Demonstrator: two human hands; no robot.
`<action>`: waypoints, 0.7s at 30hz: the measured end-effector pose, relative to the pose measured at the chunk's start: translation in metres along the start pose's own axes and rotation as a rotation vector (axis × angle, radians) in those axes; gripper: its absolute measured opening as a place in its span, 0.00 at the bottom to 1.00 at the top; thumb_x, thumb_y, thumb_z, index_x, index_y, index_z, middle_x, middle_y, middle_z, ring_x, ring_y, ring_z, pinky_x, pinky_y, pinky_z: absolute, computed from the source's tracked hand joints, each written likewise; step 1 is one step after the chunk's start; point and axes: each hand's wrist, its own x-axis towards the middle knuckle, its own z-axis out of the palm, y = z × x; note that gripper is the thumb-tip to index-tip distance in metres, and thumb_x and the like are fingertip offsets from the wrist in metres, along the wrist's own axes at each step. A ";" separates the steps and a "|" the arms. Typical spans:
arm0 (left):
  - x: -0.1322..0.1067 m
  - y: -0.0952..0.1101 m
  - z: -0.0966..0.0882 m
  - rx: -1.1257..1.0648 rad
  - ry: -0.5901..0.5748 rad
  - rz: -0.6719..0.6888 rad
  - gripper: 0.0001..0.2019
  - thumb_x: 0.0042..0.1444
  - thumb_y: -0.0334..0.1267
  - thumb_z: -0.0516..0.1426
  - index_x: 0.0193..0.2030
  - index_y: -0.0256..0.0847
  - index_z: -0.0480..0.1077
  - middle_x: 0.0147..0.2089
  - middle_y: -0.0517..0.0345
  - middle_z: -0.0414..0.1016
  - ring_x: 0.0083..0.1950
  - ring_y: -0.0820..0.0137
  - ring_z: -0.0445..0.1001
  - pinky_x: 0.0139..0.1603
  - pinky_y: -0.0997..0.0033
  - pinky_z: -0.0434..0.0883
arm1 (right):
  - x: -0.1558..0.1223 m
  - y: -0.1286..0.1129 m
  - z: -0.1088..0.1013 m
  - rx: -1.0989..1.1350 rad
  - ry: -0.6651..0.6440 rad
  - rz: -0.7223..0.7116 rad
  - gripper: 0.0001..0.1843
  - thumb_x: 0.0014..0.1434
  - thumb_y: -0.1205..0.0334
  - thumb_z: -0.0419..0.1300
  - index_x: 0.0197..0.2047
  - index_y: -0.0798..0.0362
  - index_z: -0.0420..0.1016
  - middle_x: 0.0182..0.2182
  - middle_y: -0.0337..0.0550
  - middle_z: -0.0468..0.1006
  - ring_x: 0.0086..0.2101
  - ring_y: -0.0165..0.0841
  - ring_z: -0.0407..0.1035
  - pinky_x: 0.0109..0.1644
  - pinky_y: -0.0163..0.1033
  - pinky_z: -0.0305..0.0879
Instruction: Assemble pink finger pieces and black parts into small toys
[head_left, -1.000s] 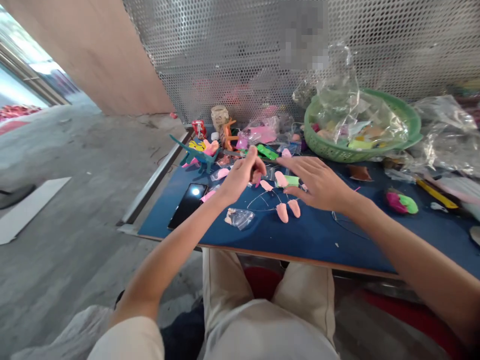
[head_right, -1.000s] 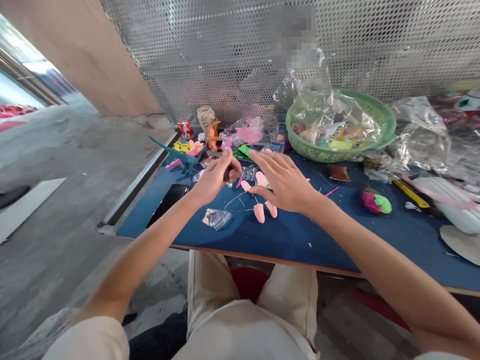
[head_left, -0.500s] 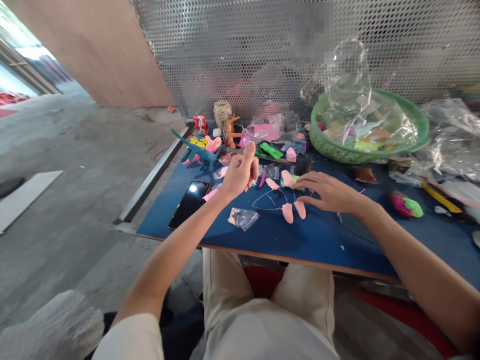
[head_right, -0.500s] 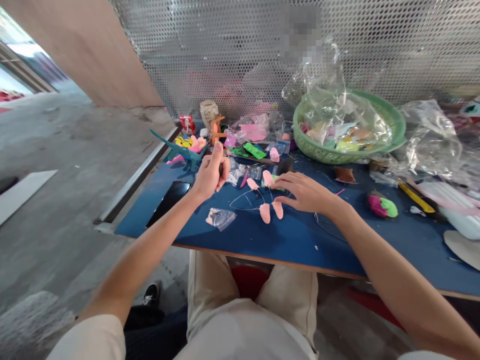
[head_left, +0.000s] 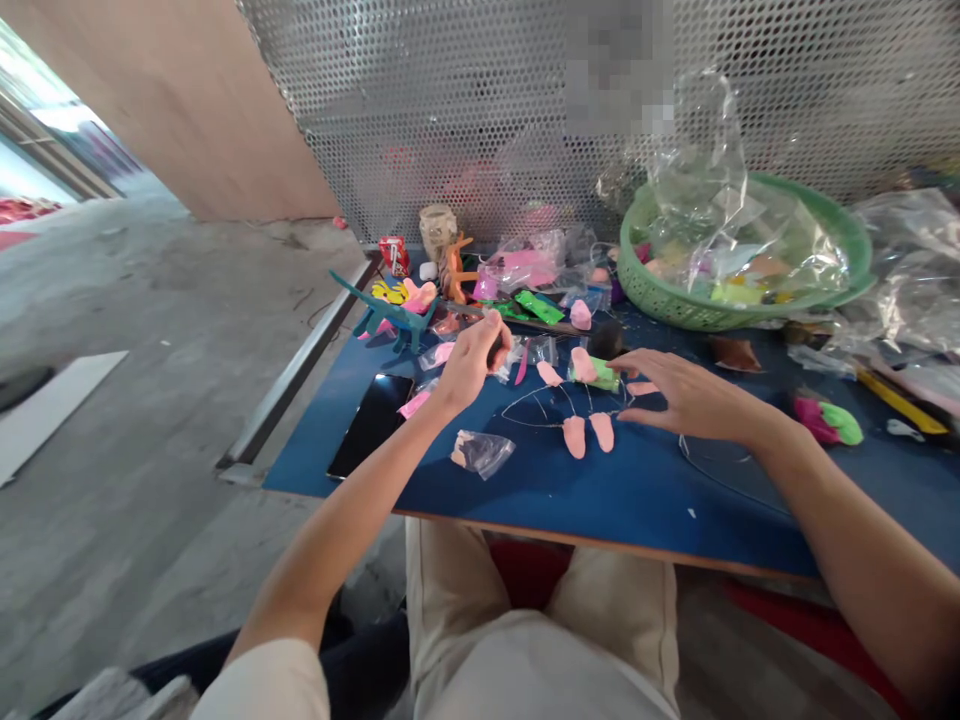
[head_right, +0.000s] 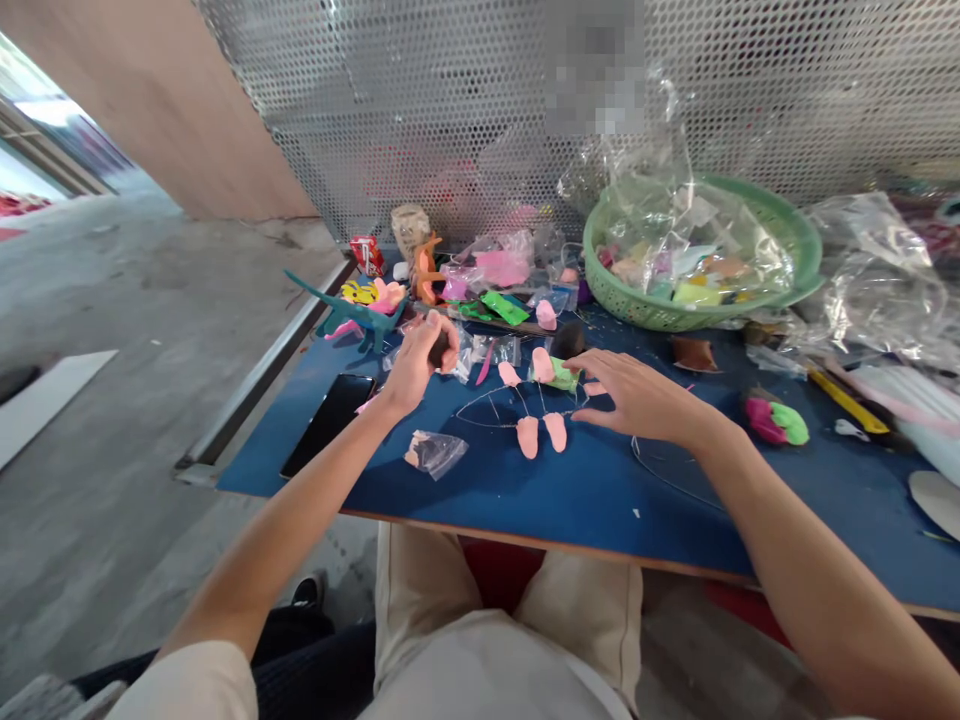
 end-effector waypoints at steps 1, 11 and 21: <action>-0.001 -0.001 0.000 0.011 -0.010 0.005 0.26 0.68 0.63 0.51 0.32 0.43 0.68 0.25 0.61 0.63 0.25 0.73 0.62 0.28 0.69 0.60 | 0.000 0.001 0.002 0.023 -0.007 0.020 0.33 0.63 0.39 0.64 0.64 0.48 0.69 0.58 0.54 0.78 0.56 0.55 0.74 0.58 0.60 0.72; -0.006 -0.005 0.010 0.250 0.022 0.138 0.17 0.72 0.52 0.51 0.51 0.42 0.72 0.42 0.53 0.75 0.44 0.67 0.74 0.49 0.65 0.73 | -0.002 -0.005 0.003 0.162 -0.053 0.139 0.30 0.59 0.35 0.65 0.54 0.48 0.69 0.47 0.50 0.77 0.44 0.45 0.74 0.46 0.49 0.72; 0.005 0.011 0.021 0.004 0.149 0.028 0.18 0.60 0.55 0.65 0.47 0.45 0.78 0.36 0.58 0.79 0.24 0.75 0.75 0.21 0.74 0.68 | 0.000 -0.014 -0.008 0.260 -0.112 0.249 0.30 0.53 0.34 0.67 0.47 0.48 0.72 0.38 0.46 0.77 0.37 0.43 0.72 0.39 0.46 0.67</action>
